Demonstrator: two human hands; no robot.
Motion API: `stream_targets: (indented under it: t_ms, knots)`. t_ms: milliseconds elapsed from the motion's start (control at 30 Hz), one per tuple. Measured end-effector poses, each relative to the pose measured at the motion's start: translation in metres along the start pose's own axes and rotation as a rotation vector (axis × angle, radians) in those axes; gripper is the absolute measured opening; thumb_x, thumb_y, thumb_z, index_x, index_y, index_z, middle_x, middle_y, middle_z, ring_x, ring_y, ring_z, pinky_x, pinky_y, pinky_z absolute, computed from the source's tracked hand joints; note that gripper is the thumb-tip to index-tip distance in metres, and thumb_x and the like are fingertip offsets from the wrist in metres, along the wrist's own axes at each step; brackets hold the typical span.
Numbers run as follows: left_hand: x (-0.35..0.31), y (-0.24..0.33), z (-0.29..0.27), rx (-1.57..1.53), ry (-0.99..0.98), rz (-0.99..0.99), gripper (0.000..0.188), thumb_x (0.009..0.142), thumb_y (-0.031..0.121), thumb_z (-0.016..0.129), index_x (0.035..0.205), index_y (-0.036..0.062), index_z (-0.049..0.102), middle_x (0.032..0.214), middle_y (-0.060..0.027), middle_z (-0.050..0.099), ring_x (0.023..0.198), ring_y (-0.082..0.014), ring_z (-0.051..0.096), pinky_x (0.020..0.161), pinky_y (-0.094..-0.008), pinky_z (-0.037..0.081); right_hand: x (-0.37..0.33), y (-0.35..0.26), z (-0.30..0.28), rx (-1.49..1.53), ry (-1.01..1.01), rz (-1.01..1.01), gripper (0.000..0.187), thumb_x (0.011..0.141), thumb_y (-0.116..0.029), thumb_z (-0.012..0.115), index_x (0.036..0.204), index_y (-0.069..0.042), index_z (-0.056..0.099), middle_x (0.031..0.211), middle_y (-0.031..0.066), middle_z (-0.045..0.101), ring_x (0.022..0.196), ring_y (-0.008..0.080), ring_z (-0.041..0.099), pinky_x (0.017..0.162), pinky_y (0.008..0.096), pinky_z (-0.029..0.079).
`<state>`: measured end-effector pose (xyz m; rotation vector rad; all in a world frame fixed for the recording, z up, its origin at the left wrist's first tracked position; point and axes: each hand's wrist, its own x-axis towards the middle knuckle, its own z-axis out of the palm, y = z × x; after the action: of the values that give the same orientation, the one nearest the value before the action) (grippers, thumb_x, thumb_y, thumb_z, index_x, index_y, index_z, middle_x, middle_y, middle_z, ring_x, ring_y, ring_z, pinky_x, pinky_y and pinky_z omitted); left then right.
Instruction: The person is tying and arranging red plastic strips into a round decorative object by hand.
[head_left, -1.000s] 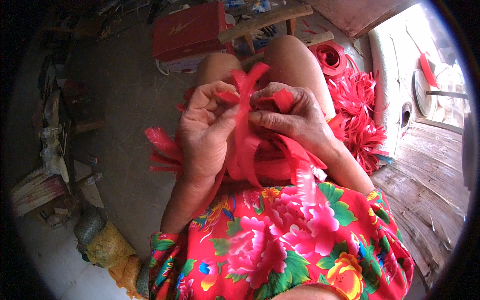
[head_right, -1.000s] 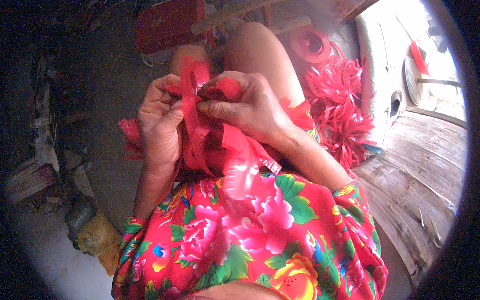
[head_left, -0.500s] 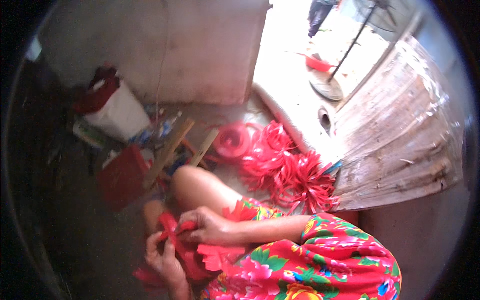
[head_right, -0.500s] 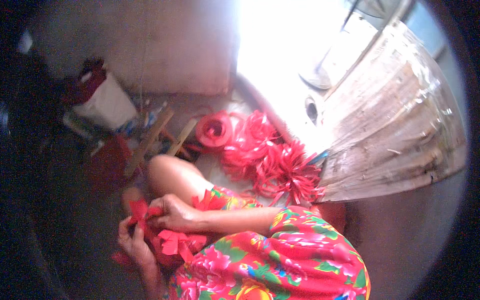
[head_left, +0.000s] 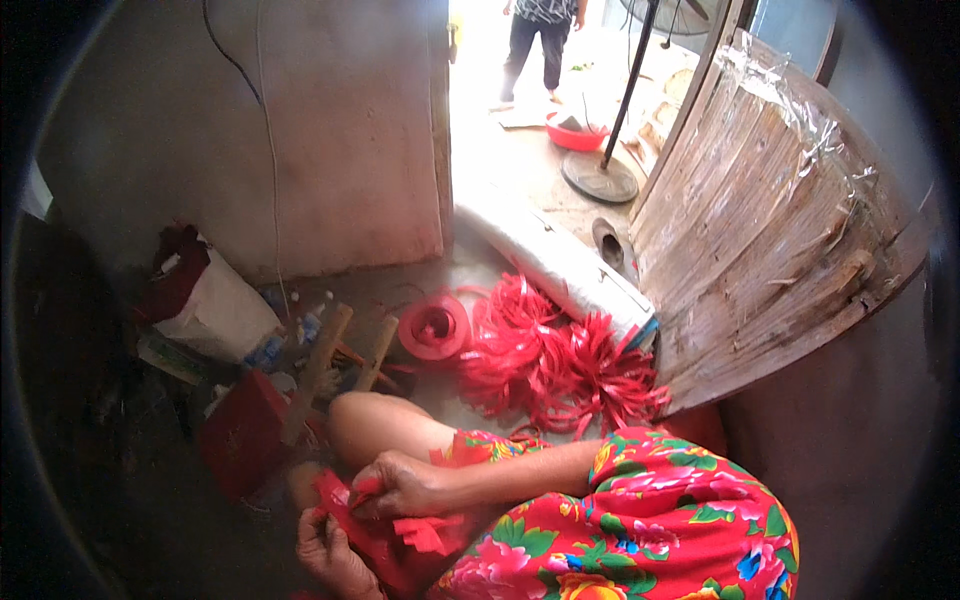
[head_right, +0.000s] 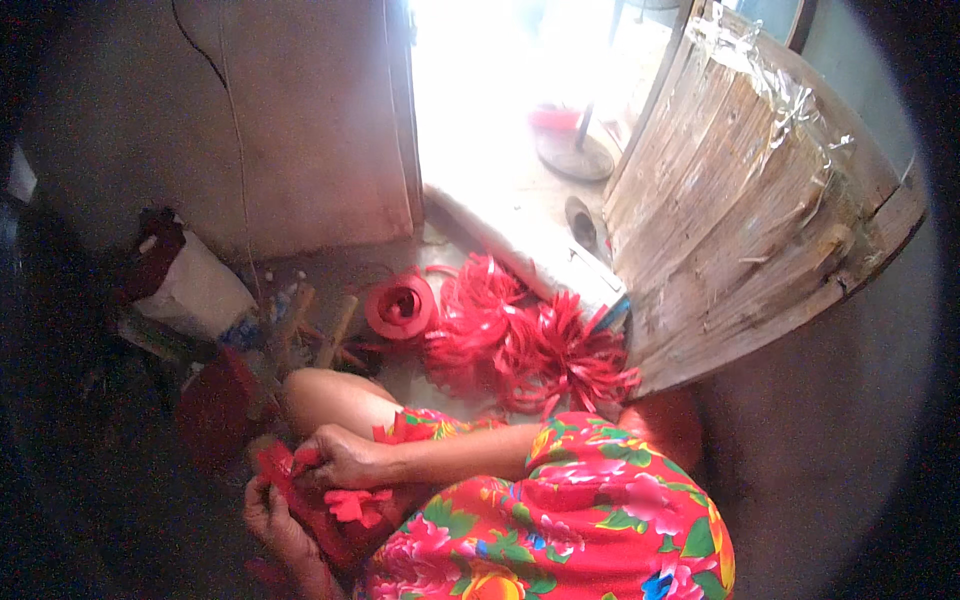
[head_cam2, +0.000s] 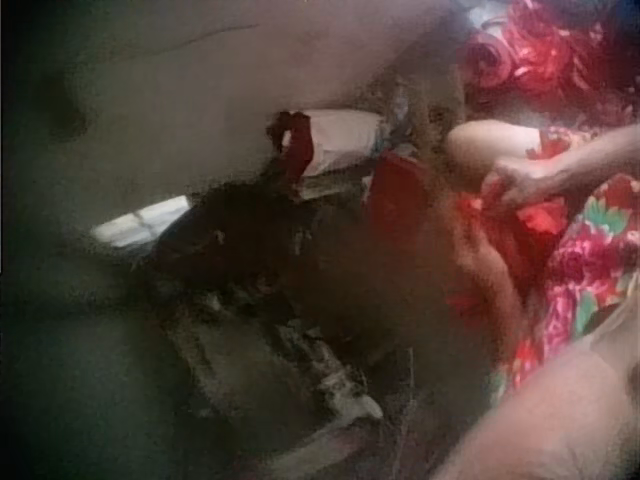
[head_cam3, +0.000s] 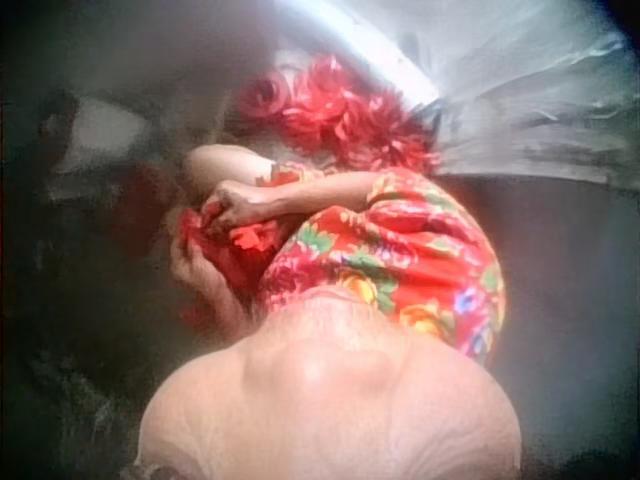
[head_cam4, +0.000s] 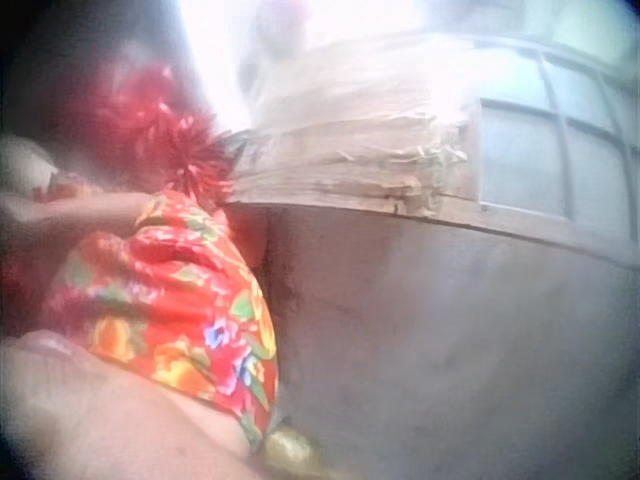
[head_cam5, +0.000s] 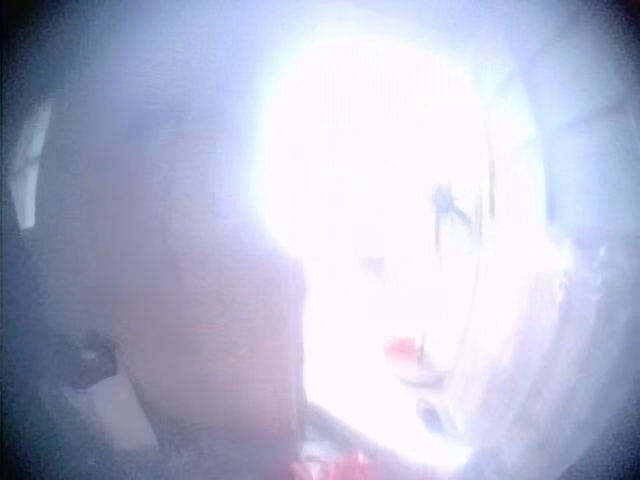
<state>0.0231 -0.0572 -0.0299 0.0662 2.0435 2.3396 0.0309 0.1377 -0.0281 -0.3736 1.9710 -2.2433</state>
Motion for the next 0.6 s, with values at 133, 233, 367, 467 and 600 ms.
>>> stream_targets:
  t_ms: [133,233,367,467,600]
  knots:
    - [-0.002,0.008,0.019,0.157,-0.029,0.029,0.023,0.086,-0.001,0.066,0.108,-0.001,0.063,0.107,-0.0064,0.064,0.099,-0.018,0.061,0.093,-0.0318,0.048,0.002,0.038,-0.001,-0.075,0.143,0.02,0.016,0.078,-0.006,0.074,0.094,-0.006,0.075,0.089,0.0059,0.075,0.084,0.0148,0.067,0.076,0.0326,0.055]
    - [-0.008,0.032,0.026,0.312,-0.128,-0.112,0.021,0.085,0.002,0.072,0.105,0.0004,0.065,0.099,-0.0027,0.066,0.093,-0.0115,0.06,0.086,-0.0273,0.048,-0.001,0.015,-0.004,0.095,0.174,0.162,0.018,0.073,-0.013,0.085,0.085,-0.006,0.073,0.077,0.0008,0.07,0.074,0.0114,0.063,0.068,0.0298,0.054]
    - [-0.011,0.019,0.002,0.256,-0.24,-0.075,0.016,0.087,0.003,0.071,0.102,-0.0002,0.065,0.093,-0.0005,0.067,0.086,-0.0067,0.059,0.077,-0.024,0.049,-0.001,-0.021,0.011,0.193,0.225,0.308,0.019,0.077,-0.013,0.085,0.087,-0.003,0.073,0.08,0.0005,0.07,0.071,0.0075,0.063,0.061,0.0246,0.052]
    - [-0.017,0.019,-0.008,0.111,-0.213,-0.077,0.012,0.088,0.003,0.071,0.098,-0.0001,0.065,0.092,0.0,0.067,0.084,-0.0062,0.059,0.075,-0.0238,0.05,0.0,-0.034,0.026,0.168,0.216,0.344,0.022,0.078,-0.011,0.084,0.069,-0.011,0.063,0.068,-0.0075,0.059,0.061,0.0031,0.052,0.054,0.0214,0.042]
    - [-0.014,0.031,0.04,0.036,-0.073,-0.161,0.007,0.089,0.003,0.069,0.095,-0.0001,0.066,0.088,0.0007,0.067,0.082,-0.006,0.059,0.075,-0.0238,0.05,0.001,-0.017,-0.011,0.352,0.083,0.341,0.016,0.088,-0.014,0.075,0.101,-0.005,0.073,0.092,0.0028,0.071,0.084,0.0102,0.064,0.074,0.0256,0.052]
